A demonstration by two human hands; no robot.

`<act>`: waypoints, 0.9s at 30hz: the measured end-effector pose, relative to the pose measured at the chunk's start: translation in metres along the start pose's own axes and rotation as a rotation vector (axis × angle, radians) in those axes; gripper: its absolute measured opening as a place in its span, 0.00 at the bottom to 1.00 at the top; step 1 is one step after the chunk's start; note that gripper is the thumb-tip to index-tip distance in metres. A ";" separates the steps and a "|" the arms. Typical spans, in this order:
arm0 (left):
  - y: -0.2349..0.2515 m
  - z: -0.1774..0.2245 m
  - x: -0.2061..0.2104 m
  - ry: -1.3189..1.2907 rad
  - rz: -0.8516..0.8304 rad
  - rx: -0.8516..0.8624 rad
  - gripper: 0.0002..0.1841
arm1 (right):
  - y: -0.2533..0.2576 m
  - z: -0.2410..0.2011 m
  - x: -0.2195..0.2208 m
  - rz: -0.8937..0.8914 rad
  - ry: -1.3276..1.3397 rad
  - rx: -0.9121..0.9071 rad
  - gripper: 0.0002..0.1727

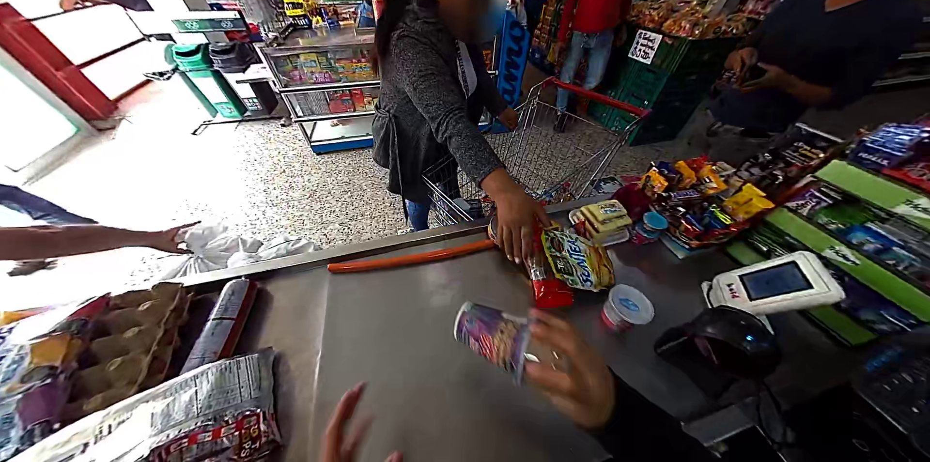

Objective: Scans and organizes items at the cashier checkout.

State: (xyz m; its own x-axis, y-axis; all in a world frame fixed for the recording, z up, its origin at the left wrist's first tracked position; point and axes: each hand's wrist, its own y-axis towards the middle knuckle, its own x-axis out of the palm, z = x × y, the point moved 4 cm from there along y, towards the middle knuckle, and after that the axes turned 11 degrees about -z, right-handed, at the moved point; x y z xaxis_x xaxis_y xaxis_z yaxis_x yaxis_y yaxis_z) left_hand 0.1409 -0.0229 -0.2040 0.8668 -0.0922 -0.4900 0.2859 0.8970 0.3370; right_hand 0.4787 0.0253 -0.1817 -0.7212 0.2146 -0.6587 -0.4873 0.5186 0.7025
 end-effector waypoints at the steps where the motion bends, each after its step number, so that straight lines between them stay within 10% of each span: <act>1: 0.029 0.011 0.024 -0.300 -0.174 -0.076 0.45 | -0.013 -0.021 -0.013 -0.003 -0.080 -0.066 0.24; 4: 0.090 0.045 0.090 -0.807 -0.668 -0.221 0.57 | -0.043 -0.065 -0.046 -0.044 -0.258 -0.131 0.25; 9: 0.133 0.084 0.157 -0.993 -1.066 -0.235 0.44 | -0.085 -0.086 -0.081 -0.019 -0.363 -0.016 0.26; 15: 0.140 0.101 0.259 -0.666 -1.231 -0.523 0.27 | -0.172 -0.066 -0.100 0.329 -0.242 0.515 0.33; 20: 0.141 0.097 0.317 -0.456 -1.259 -0.459 0.36 | -0.226 -0.027 -0.117 0.447 -0.231 0.876 0.38; 27: 0.136 0.097 0.259 0.056 -1.030 0.061 0.47 | -0.163 -0.013 -0.129 -0.027 0.020 1.227 0.46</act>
State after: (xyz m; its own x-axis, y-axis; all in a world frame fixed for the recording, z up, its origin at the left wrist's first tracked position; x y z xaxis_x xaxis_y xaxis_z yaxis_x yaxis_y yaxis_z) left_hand 0.4439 0.0331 -0.2076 0.1701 -0.7817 -0.6000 0.9005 0.3706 -0.2276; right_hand 0.6448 -0.0973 -0.2079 -0.7304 0.1844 -0.6577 0.2765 0.9603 -0.0379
